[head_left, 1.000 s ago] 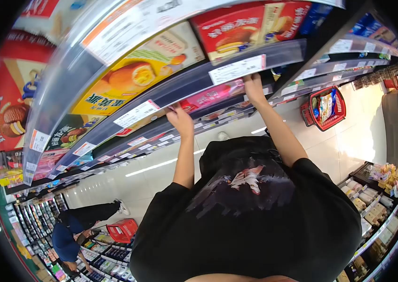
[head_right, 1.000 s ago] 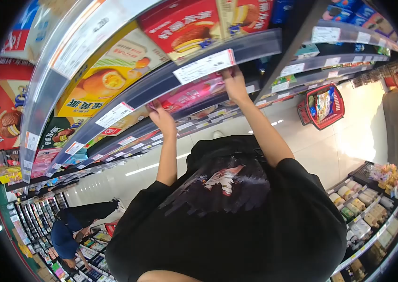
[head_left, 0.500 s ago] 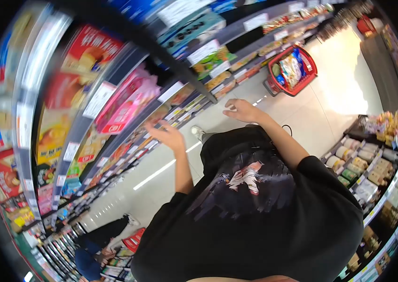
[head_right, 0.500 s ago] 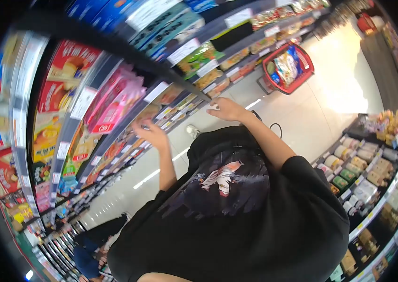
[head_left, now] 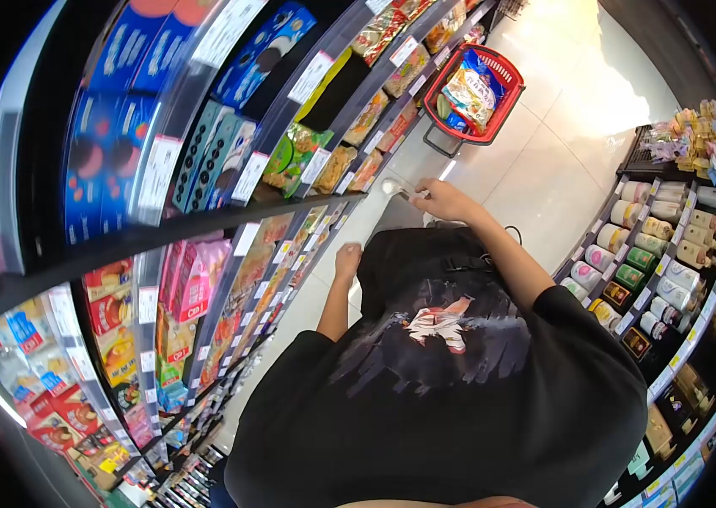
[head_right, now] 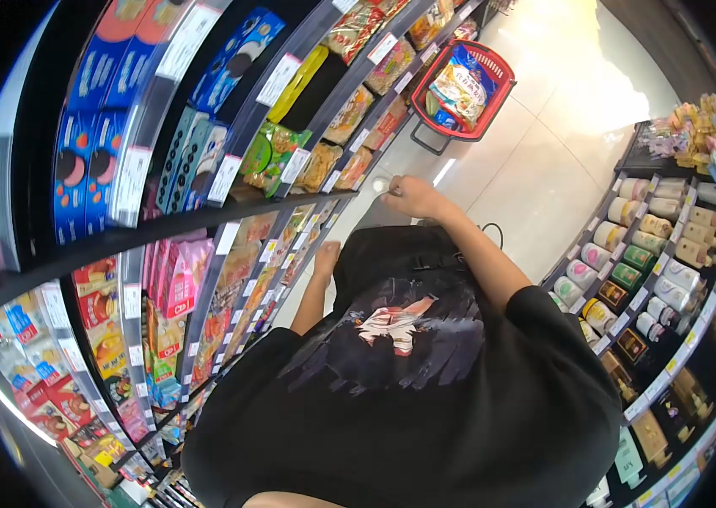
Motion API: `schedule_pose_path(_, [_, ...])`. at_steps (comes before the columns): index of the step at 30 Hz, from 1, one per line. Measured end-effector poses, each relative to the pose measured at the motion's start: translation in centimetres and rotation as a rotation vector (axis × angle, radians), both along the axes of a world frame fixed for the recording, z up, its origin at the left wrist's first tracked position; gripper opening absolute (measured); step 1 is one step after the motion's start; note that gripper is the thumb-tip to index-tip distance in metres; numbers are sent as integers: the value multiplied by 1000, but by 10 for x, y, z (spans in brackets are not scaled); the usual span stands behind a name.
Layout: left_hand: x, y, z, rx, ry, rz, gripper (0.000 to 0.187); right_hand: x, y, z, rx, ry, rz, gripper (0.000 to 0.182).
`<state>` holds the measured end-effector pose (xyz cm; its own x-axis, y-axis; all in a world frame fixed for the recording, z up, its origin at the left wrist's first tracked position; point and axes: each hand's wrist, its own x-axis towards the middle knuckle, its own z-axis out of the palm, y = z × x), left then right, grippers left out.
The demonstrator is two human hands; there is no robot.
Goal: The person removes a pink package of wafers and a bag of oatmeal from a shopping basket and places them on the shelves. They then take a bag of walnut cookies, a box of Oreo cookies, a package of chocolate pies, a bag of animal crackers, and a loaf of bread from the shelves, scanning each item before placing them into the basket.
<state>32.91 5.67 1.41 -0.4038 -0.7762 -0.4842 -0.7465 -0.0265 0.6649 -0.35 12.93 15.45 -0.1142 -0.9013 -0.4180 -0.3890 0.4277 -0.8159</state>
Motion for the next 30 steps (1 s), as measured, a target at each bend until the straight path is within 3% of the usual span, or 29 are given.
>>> schedule_pose_path(2, [34, 9, -54, 48, -71, -66, 21, -14, 0, -6, 27, -27, 31, 43])
schedule_pose_path(6, [36, 26, -55, -10, -587, -772, 21, -44, 3, -38, -46, 29, -54, 43])
schedule_pose_path(8, [18, 25, -61, 63, -640, -866, 22, -61, 4, -40, 40, 6, -109, 43])
schedule_pose_path(11, [-31, 8, -56, 250, -567, -607, 24, -90, 5, -54, 114, 49, -99, 44])
schedule_pose_path(14, [-102, -29, -35, 514, -213, 185, 26, -122, -1, -69, 152, 78, -83, 44])
schedule_pose_path(16, [-159, -64, -13, 506, -56, 344, 27, -148, -9, -82, 170, 88, -85, 43])
schedule_pose_path(20, [-245, -114, 40, 449, 38, 322, 35, -193, -25, -88, 206, 66, -183, 39])
schedule_pose_path(23, [-302, -132, 48, 478, 107, 358, 38, -226, -34, -109, 184, -39, -245, 36])
schedule_pose_path(25, [-321, -129, 50, 471, 70, 237, 37, -232, -33, -144, -101, 74, -340, 32])
schedule_pose_path(27, [-346, -116, 62, 475, 30, 225, 34, -242, -39, -179, -144, 105, -277, 35])
schedule_pose_path(30, [-364, -85, 60, 527, -39, 262, 29, -274, -48, -227, 116, -176, -100, 39])
